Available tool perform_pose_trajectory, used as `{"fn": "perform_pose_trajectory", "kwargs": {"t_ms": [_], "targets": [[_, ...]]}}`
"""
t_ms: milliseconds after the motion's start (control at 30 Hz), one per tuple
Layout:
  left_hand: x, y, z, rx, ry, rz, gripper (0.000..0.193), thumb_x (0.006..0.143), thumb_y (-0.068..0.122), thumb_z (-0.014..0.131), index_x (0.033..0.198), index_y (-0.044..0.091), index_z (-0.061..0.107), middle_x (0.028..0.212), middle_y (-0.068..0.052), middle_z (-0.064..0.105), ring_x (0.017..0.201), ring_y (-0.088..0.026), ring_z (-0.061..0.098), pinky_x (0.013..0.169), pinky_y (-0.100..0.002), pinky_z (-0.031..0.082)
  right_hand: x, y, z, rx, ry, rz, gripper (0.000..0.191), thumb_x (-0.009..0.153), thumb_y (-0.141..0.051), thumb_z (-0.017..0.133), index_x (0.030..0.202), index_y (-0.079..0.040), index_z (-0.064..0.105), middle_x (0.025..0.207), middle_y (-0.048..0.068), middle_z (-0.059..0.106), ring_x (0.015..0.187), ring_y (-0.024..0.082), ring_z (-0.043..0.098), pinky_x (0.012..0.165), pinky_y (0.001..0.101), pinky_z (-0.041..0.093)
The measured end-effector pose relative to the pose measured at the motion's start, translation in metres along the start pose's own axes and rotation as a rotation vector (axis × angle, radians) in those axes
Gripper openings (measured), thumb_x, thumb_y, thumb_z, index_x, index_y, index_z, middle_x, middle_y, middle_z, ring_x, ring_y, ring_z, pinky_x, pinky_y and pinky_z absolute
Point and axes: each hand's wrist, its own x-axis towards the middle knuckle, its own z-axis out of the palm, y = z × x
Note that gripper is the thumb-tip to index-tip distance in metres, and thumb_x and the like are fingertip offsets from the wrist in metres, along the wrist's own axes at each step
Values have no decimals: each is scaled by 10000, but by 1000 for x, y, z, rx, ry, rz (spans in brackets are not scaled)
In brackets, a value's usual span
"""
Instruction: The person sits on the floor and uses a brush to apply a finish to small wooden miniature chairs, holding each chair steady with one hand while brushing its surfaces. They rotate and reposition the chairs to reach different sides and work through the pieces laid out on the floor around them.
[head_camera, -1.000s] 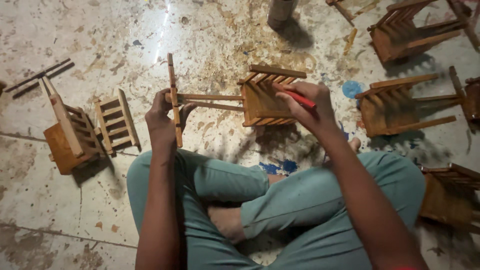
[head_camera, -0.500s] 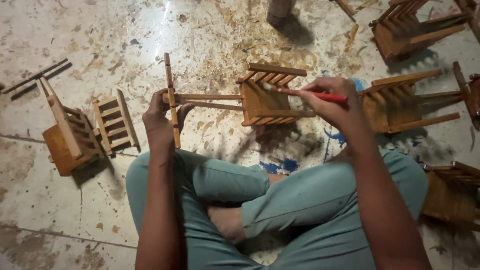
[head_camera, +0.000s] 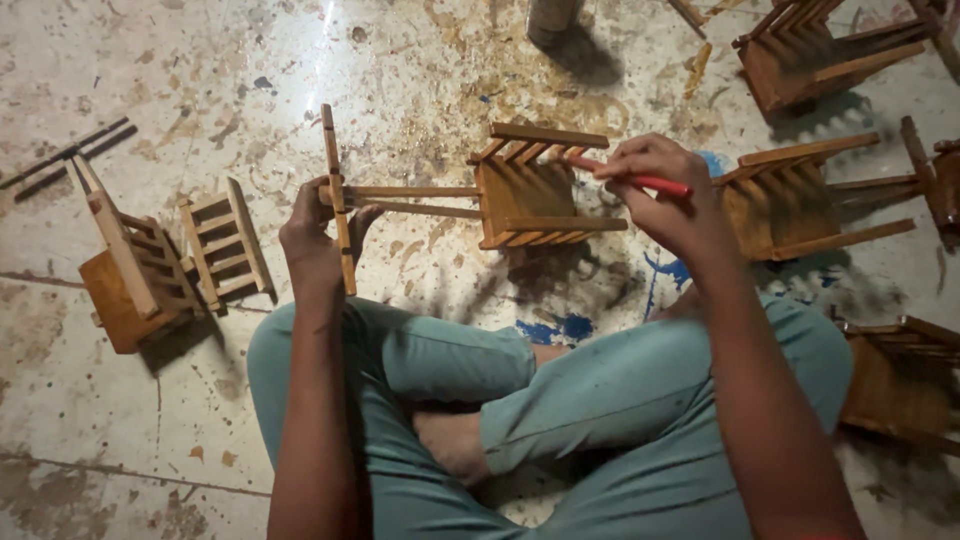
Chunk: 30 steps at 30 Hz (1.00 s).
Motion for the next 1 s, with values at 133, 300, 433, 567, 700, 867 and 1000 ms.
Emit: {"fn": "perform_pose_trajectory", "kwargs": {"t_ms": [133,300,433,567,700,867,1000], "targets": [[-1,1,0,-66,-11,-21,502,877,174,917,1245,10,616,1000,-112,761,912,-178,771,808,-310,613,4,-8,19,110,62,395,152,896,-152,820,1020,-72,785,902,109,755,779,218,730,695,329,556],[-2,4,-2,-70,-15,-7,509,863,158,917,1243,4,616,988,-120,759,926,-193,768,814,-324,605,0,-8,12,-48,-30,149,187,900,-199,827,999,-46,787,836,115,740,751,186,729,673,320,544],[0,1,-1,-50,-8,-6,489,864,161,922,1217,8,621,991,-119,764,918,-191,772,798,-320,603,-4,2,-8,-39,-184,64,216,876,-194,814,1045,-60,798,853,116,732,757,161,697,680,321,536],[1,-1,1,-66,-22,-44,487,873,173,918,1223,16,618,996,-105,762,926,-182,775,802,-309,605,-6,3,-2,89,-37,273,211,867,-201,832,1037,-80,802,912,75,766,823,132,715,730,286,553],[-1,1,0,-29,-14,-43,509,849,172,930,1219,6,623,965,-111,751,887,-199,758,790,-319,595,-1,5,14,95,75,614,172,953,-241,790,963,-70,780,820,92,744,712,178,682,654,321,522],[-1,4,-1,-86,-20,-27,498,868,174,910,1232,4,616,993,-105,752,920,-182,763,800,-316,599,-2,24,13,-34,39,-67,159,894,-123,814,1011,-22,778,921,121,738,847,204,714,755,341,558],[-1,4,-1,-58,-18,-11,487,860,177,924,1205,7,625,991,-107,759,922,-182,765,814,-316,603,-7,36,17,-72,47,9,165,853,-128,825,979,-25,796,833,109,717,731,192,686,659,329,543]]}}
